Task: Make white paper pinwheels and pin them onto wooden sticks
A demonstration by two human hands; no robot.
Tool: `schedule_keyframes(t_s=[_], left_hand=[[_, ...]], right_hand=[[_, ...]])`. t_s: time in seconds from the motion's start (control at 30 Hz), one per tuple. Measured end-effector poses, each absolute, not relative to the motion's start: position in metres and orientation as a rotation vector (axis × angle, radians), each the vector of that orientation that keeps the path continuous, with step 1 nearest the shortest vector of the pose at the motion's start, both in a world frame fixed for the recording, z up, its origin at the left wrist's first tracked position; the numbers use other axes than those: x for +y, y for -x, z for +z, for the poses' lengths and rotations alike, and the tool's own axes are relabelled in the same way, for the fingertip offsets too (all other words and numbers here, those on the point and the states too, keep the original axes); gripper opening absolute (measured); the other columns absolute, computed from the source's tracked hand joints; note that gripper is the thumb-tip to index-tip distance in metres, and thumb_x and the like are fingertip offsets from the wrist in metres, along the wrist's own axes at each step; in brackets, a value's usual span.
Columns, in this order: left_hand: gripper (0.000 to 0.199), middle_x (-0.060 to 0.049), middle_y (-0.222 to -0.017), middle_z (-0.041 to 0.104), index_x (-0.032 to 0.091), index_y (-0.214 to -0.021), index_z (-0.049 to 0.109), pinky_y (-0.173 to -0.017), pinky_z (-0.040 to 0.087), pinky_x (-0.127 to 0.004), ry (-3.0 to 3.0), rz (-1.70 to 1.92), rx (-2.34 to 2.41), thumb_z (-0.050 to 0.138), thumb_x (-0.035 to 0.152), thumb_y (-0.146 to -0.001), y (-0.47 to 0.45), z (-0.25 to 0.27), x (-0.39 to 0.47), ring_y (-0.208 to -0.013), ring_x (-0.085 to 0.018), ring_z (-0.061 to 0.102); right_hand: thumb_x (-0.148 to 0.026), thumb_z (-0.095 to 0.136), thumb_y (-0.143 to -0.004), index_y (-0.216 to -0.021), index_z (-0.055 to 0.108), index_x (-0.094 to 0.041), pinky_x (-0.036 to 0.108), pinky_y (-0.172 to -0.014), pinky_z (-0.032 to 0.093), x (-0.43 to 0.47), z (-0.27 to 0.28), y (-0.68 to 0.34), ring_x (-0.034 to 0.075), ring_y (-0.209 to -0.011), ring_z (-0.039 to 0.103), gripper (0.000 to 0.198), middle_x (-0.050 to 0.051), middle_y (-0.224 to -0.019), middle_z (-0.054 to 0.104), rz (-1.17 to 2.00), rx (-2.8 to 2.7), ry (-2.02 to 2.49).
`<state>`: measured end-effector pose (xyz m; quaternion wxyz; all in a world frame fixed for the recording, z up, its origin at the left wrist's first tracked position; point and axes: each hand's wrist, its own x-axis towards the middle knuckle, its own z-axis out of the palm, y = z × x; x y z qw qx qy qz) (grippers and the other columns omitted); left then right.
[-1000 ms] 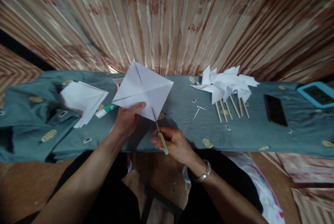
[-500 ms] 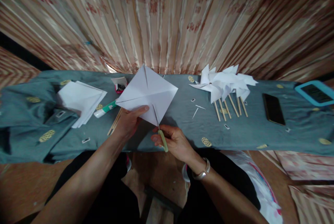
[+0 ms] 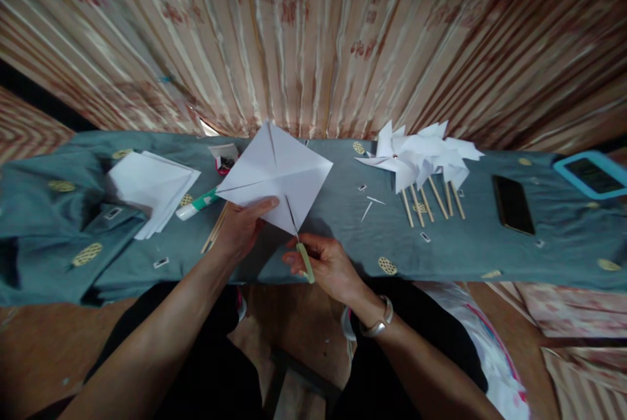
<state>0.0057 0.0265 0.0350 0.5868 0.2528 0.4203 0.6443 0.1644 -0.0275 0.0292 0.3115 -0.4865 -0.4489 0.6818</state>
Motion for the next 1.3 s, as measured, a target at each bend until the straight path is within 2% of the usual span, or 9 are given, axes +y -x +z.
schedule_keyframes(t_s=[0.37, 0.47, 0.6, 0.9, 1.03, 1.2, 1.3], left_hand=[[0.048, -0.002, -0.082, 0.076, 0.017, -0.095, 0.073, -0.076, 0.053, -0.033, -0.606, 1.471, 0.972, 0.088, 0.019, -0.049, -0.0062, 0.0327, 0.0256, -0.076, -0.020, 0.069], [0.046, -0.002, -0.083, 0.076, 0.018, -0.092, 0.074, -0.077, 0.053, -0.034, -0.595, 1.454, 0.968, 0.088, 0.019, -0.049, -0.0073, 0.0316, 0.0244, -0.077, -0.020, 0.069], [0.039, -0.003, -0.085, 0.076, 0.016, -0.085, 0.073, -0.080, 0.053, -0.034, -0.590, 1.430, 0.977, 0.089, 0.021, -0.049, -0.0089, 0.0289, 0.0223, -0.079, -0.021, 0.069], [0.036, -0.004, -0.087, 0.077, 0.017, -0.084, 0.073, -0.082, 0.054, -0.036, -0.593, 1.433, 0.989, 0.088, 0.020, -0.051, -0.0090, 0.0276, 0.0220, -0.081, -0.021, 0.069], [0.038, -0.004, -0.086, 0.076, 0.016, -0.083, 0.072, -0.083, 0.053, -0.036, -0.581, 1.427, 0.992, 0.088, 0.020, -0.049, -0.0091, 0.0295, 0.0224, -0.080, -0.021, 0.069], [0.049, -0.004, -0.087, 0.076, 0.016, -0.096, 0.073, -0.083, 0.053, -0.037, -0.578, 1.414, 0.986, 0.087, 0.018, -0.049, -0.0097, 0.0295, 0.0222, -0.082, -0.022, 0.069], [0.048, -0.004, -0.085, 0.076, 0.017, -0.097, 0.073, -0.079, 0.054, -0.036, -0.582, 1.413, 0.979, 0.086, 0.018, -0.050, -0.0099, 0.0294, 0.0218, -0.079, -0.022, 0.069]], right_hand=[[-0.061, 0.082, -0.063, -0.080, 0.063, -0.018, 0.021, -0.049, 0.043, -0.0260, 0.0367, -0.1646, 0.010, -0.053, 0.056, 0.051, -0.002, -0.060, 0.064, 1.738, -1.246, 1.296], [-0.058, 0.083, -0.064, -0.092, 0.063, -0.020, 0.022, -0.049, 0.044, -0.0254, 0.0361, -0.1661, 0.011, -0.054, 0.058, 0.051, -0.002, -0.062, 0.066, 1.730, -1.263, 1.298], [-0.059, 0.080, -0.069, -0.112, 0.061, -0.019, 0.022, -0.050, 0.045, -0.0250, 0.0347, -0.1674, 0.012, -0.055, 0.059, 0.062, -0.002, -0.065, 0.067, 1.728, -1.292, 1.291], [-0.053, 0.084, -0.066, -0.106, 0.063, -0.019, 0.021, -0.049, 0.044, -0.0245, 0.0350, -0.1670, 0.010, -0.052, 0.057, 0.057, -0.003, -0.061, 0.066, 1.761, -1.232, 1.272], [-0.058, 0.082, -0.067, -0.105, 0.063, -0.019, 0.022, -0.050, 0.045, -0.0249, 0.0340, -0.1665, 0.011, -0.052, 0.057, 0.058, -0.003, -0.060, 0.065, 1.744, -1.242, 1.268], [-0.064, 0.079, -0.068, -0.105, 0.062, -0.018, 0.022, -0.050, 0.045, -0.0251, 0.0349, -0.1666, 0.011, -0.053, 0.057, 0.061, -0.002, -0.062, 0.067, 1.739, -1.259, 1.253], [-0.068, 0.076, -0.069, -0.105, 0.062, -0.018, 0.022, -0.050, 0.044, -0.0249, 0.0364, -0.1677, 0.011, -0.053, 0.057, 0.062, -0.002, -0.063, 0.067, 1.749, -1.283, 1.240]])
